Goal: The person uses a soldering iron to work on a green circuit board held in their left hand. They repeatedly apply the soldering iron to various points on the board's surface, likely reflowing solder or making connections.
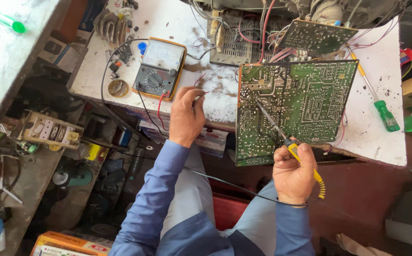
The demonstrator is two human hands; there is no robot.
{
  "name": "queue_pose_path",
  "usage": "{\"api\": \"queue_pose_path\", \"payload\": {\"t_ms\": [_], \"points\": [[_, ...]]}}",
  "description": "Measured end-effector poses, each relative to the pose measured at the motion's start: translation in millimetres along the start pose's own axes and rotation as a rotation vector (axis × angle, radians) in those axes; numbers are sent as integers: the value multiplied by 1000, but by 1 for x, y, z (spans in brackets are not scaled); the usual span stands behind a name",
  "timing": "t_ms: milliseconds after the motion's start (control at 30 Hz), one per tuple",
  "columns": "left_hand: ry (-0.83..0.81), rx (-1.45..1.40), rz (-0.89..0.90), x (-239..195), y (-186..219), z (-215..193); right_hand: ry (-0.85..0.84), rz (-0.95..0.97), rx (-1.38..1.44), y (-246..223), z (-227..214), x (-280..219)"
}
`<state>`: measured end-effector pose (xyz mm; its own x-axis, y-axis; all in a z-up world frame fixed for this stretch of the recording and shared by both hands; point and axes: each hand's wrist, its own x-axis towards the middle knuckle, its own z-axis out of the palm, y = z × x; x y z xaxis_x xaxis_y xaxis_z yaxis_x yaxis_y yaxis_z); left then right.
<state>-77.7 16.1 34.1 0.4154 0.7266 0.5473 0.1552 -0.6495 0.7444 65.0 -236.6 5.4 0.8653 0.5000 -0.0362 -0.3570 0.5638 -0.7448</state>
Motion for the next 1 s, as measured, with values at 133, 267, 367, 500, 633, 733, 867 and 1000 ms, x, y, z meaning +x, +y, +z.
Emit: {"api": "queue_pose_path", "payload": {"t_ms": [133,267,367,500,633,733,867,1000], "points": [[-179,-496,-253,-8,-1,21,14,-88,-109,4,3,2],[-361,-927,-359,-10,-1,46,2,-79,-89,9,8,10],[-435,-1020,-499,-10,-1,59,8,-72,-78,12,10,12],[-511,-1383,-570,-9,-1,71,17,-39,-58,15,9,10],[-553,-1490,-523,-2,-2,81,11,-15,53,22,9,8],[-589,-1572,-585,1,-2,83,48,12,120,28,11,4],[-609,-1601,-601,2,3,81,63,-76,-3,35,18,-7],[-592,-1613,-608,1,5,81,10,-228,-166,33,25,-14]]}}
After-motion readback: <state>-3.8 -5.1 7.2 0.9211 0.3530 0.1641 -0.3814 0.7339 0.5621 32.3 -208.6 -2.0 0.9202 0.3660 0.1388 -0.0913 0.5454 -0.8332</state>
